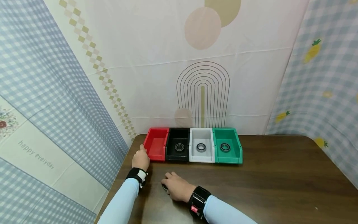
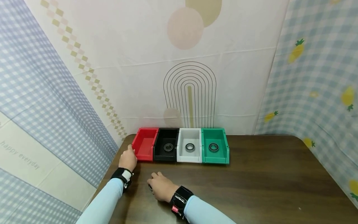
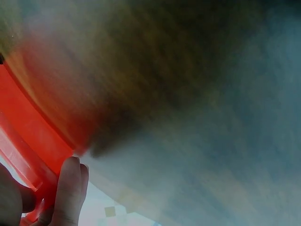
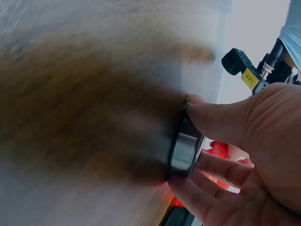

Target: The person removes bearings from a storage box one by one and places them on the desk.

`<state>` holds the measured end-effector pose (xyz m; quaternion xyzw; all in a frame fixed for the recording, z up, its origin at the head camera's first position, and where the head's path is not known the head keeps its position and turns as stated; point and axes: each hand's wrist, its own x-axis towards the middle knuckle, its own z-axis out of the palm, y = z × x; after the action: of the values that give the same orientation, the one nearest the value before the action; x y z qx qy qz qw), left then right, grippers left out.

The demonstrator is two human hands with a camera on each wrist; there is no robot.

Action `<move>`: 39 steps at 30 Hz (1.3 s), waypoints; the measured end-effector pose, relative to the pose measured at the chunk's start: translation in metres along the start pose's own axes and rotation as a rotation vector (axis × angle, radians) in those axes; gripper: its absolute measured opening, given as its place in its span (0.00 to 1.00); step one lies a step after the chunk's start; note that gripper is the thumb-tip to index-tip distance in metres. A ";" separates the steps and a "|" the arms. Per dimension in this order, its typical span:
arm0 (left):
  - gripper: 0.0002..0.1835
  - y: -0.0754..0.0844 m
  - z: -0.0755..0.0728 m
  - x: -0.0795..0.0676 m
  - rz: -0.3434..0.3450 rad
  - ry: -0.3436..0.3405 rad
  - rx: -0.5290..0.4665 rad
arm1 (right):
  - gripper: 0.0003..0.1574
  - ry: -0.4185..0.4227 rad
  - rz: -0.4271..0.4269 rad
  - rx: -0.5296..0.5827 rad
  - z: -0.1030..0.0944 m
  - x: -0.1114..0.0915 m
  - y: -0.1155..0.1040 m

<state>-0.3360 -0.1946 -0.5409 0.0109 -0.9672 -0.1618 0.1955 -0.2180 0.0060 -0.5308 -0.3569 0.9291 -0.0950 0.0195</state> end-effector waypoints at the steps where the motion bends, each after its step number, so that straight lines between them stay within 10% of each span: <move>1: 0.16 0.000 0.000 0.000 0.001 -0.004 0.001 | 0.23 -0.003 -0.003 -0.003 0.000 -0.001 0.000; 29: 0.31 0.022 -0.014 -0.028 -0.156 -0.009 -0.033 | 0.35 0.137 0.089 0.051 -0.029 -0.034 0.032; 39: 0.31 0.032 -0.017 -0.046 -0.047 0.059 -0.067 | 0.34 0.183 0.159 0.060 -0.037 -0.056 0.048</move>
<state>-0.2856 -0.1656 -0.5337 0.0319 -0.9546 -0.1980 0.2201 -0.2120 0.0846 -0.5058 -0.2710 0.9492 -0.1529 -0.0474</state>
